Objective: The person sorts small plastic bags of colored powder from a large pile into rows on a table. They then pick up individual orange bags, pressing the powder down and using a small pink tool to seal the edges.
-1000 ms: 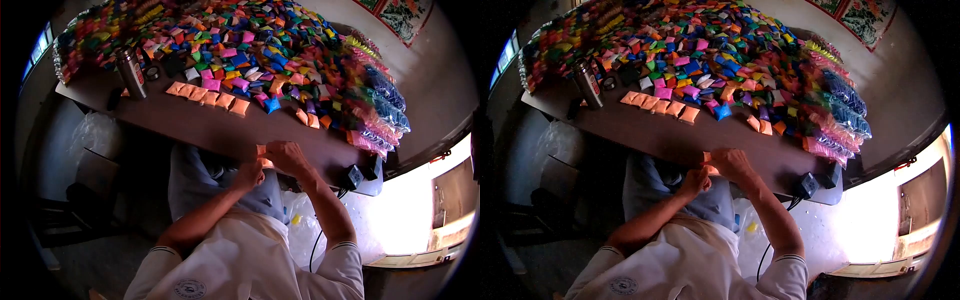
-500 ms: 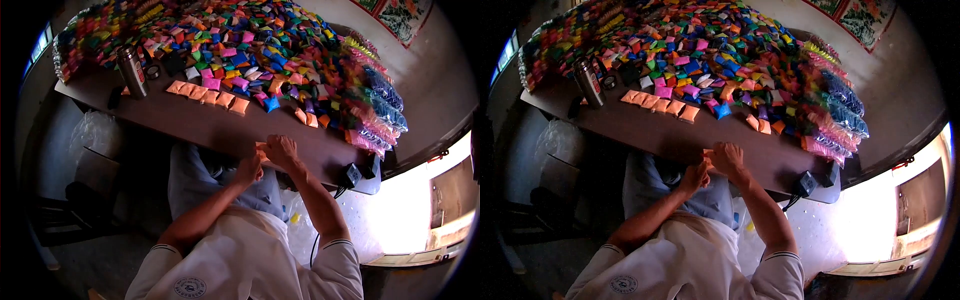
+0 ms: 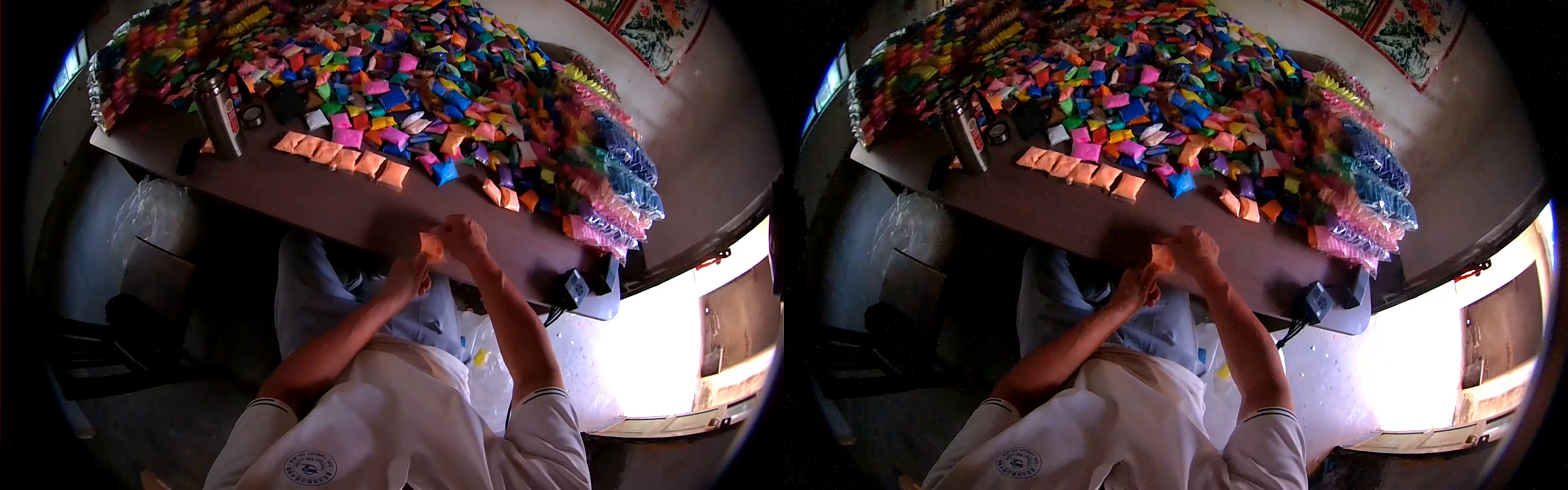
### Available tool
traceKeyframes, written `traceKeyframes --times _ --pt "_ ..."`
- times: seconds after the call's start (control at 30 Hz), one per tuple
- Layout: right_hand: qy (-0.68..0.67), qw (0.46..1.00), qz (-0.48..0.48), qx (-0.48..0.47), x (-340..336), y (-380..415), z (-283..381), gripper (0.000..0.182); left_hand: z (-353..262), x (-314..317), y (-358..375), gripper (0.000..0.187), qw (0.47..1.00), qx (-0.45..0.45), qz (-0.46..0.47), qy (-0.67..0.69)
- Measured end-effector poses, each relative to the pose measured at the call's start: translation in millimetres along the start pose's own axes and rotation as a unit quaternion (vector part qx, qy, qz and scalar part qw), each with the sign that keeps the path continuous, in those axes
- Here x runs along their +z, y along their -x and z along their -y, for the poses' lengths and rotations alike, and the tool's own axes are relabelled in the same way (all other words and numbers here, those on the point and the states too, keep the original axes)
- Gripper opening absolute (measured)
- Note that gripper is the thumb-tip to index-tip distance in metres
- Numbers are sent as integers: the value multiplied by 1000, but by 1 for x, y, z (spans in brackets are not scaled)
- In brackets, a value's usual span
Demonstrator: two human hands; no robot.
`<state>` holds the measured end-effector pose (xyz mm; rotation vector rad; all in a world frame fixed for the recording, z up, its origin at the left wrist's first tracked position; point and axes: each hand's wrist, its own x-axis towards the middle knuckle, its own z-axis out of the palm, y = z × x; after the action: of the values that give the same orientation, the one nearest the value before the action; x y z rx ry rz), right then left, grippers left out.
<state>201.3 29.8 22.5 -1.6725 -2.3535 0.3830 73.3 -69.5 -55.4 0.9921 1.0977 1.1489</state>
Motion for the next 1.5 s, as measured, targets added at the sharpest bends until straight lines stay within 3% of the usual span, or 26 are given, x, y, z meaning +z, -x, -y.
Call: traceKeyframes --times 0.07,0.1,0.17,0.2,0.3,0.37,0.4,0.53,0.6,0.67,0.83,0.9,1.0,1.07,1.2,1.27,1.37,1.5 --pt "8 990 -106 96 8 -5 -19 30 89 -19 -36 46 996 26 56 58" --pt "9 990 -107 94 3 -4 -26 30 132 -28 -54 47 992 36 85 88" --pt "-193 974 -121 0 -6 11 -35 24 49 -11 -12 42 999 22 16 36" --pt "-193 974 -120 0 -11 24 -23 24 2 -2 10 41 1000 12 -18 11" --pt "-148 984 -100 -23 -12 59 10 22 -6 1 12 44 996 9 -18 88" --pt "-87 971 -103 -199 -5 62 11 26 -13 -1 15 44 993 5 -14 120" --pt "-88 970 -105 -202 -3 60 11 26 -14 -3 19 45 988 -7 -11 152" --pt "-116 969 -146 -160 4 40 7 28 -10 -13 22 47 985 -29 -12 170" --pt "-139 963 -177 -145 11 18 2 27 -12 -14 26 48 992 6 -13 124" --pt "-86 975 -190 -73 15 -3 5 28 0 -17 23 47 994 -9 -9 113" --pt "-112 980 -161 -36 18 -43 26 32 11 -28 29 47 995 -34 25 92" --pt "-118 982 -149 -22 21 -56 29 33 18 -32 28 47 993 -3 46 110" --pt "-115 979 -166 -20 27 -67 27 35 15 -34 30 46 996 4 49 72" --pt "-180 958 -224 -22 29 -68 24 31 11 -36 33 45 996 -6 53 67" --pt "-157 956 -233 79 16 -46 -7 26 12 -36 39 42 998 -54 35 24" --pt "-91 933 -332 105 19 -37 -37 24 13 -34 42 40 997 -55 46 16" --pt "-26 937 -304 170 2 -30 -70 24 8 -28 43 38 997 -60 51 7" --pt "-38 944 -295 141 -8 -33 -85 34 7 -28 42 34 996 -59 67 -2"
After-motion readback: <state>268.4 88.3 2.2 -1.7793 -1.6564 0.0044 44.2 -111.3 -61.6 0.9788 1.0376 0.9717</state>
